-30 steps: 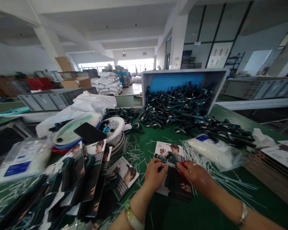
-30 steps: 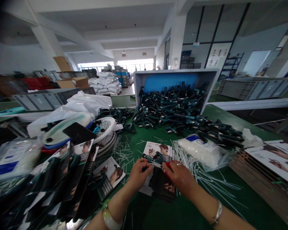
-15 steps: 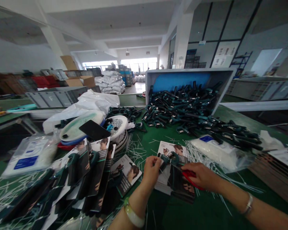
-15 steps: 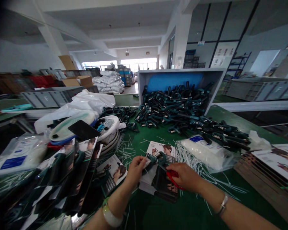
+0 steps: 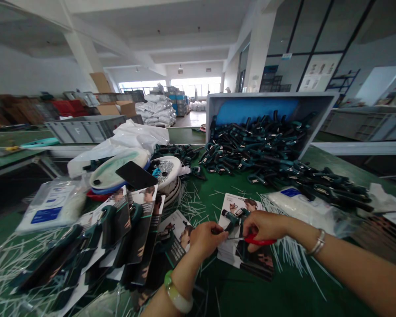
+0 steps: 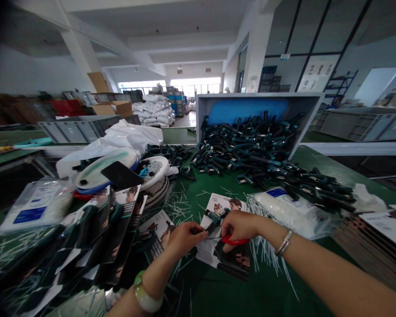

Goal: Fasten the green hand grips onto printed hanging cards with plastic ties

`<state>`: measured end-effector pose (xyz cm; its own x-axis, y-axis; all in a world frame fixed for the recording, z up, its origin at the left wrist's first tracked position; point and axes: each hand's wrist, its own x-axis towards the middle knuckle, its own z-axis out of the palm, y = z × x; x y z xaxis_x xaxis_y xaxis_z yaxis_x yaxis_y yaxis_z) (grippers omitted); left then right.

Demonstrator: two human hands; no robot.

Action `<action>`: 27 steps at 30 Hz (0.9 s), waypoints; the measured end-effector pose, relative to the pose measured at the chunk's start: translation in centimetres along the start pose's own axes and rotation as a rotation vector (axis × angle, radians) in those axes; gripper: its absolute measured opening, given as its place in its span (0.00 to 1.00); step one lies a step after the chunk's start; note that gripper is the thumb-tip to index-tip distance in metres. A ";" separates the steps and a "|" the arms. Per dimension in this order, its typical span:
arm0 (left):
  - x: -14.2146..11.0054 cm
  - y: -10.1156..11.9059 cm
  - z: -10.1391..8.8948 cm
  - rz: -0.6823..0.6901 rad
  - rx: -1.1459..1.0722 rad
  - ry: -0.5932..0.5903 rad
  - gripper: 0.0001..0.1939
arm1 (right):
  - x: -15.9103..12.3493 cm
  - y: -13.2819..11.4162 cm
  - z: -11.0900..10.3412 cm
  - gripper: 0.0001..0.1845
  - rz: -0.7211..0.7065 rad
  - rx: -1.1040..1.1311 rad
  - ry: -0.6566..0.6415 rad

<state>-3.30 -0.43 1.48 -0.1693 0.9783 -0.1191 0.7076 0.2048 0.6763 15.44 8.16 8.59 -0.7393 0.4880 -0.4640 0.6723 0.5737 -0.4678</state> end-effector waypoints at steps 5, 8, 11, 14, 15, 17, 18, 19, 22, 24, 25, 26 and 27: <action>0.4 -0.5 -0.1 -0.011 -0.029 -0.052 0.18 | 1.5 1.1 -0.9 0.30 -0.004 0.060 -0.147; 0.6 -0.6 -0.1 -0.017 -0.032 -0.070 0.18 | 2.4 1.0 -1.3 0.30 -0.046 0.043 -0.167; 0.7 -0.7 -0.2 -0.014 -0.030 -0.068 0.17 | 2.7 0.8 -1.3 0.28 -0.084 0.046 -0.192; 0.4 -0.9 -0.1 0.013 -0.031 -0.045 0.16 | 1.6 1.6 -1.3 0.27 -0.105 0.148 -0.227; 0.2 -1.0 0.1 0.043 -0.038 -0.024 0.16 | 0.9 2.2 -1.4 0.27 -0.099 0.201 -0.201; -0.2 -1.3 0.7 0.131 -0.050 0.030 0.17 | -0.8 4.1 -1.7 0.28 -0.042 0.286 -0.048; -0.4 -1.4 1.1 0.172 -0.054 0.058 0.17 | -1.6 5.3 -1.9 0.29 0.016 0.295 0.076; -0.5 -1.4 1.3 0.203 -0.056 0.090 0.17 | -2.3 6.5 -2.0 0.30 0.087 0.266 0.203; -0.8 -0.9 1.0 0.252 -0.085 0.206 0.10 | -3.5 10.1 -1.6 0.26 0.278 -0.049 0.469; -1.2 -0.3 -0.7 0.304 -0.113 0.314 0.08 | -3.4 11.8 -0.8 0.21 0.361 -0.287 0.553; -1.6 -0.1 -2.0 0.336 -0.123 0.372 0.07 | -3.2 12.4 -0.4 0.18 0.394 -0.361 0.585; -2.1 -0.1 -3.5 0.375 -0.123 0.430 0.07 | -2.8 12.7 0.0 0.16 0.425 -0.401 0.614; -2.9 -0.2 -5.2 0.393 -0.113 0.497 0.08 | -2.5 12.9 0.3 0.15 0.448 -0.416 0.636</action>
<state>-6.56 -3.44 5.46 -0.2287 0.8437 0.4856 0.7096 -0.1970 0.6765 25.94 14.13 3.50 -0.3737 0.9272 0.0265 0.9274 0.3731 0.0267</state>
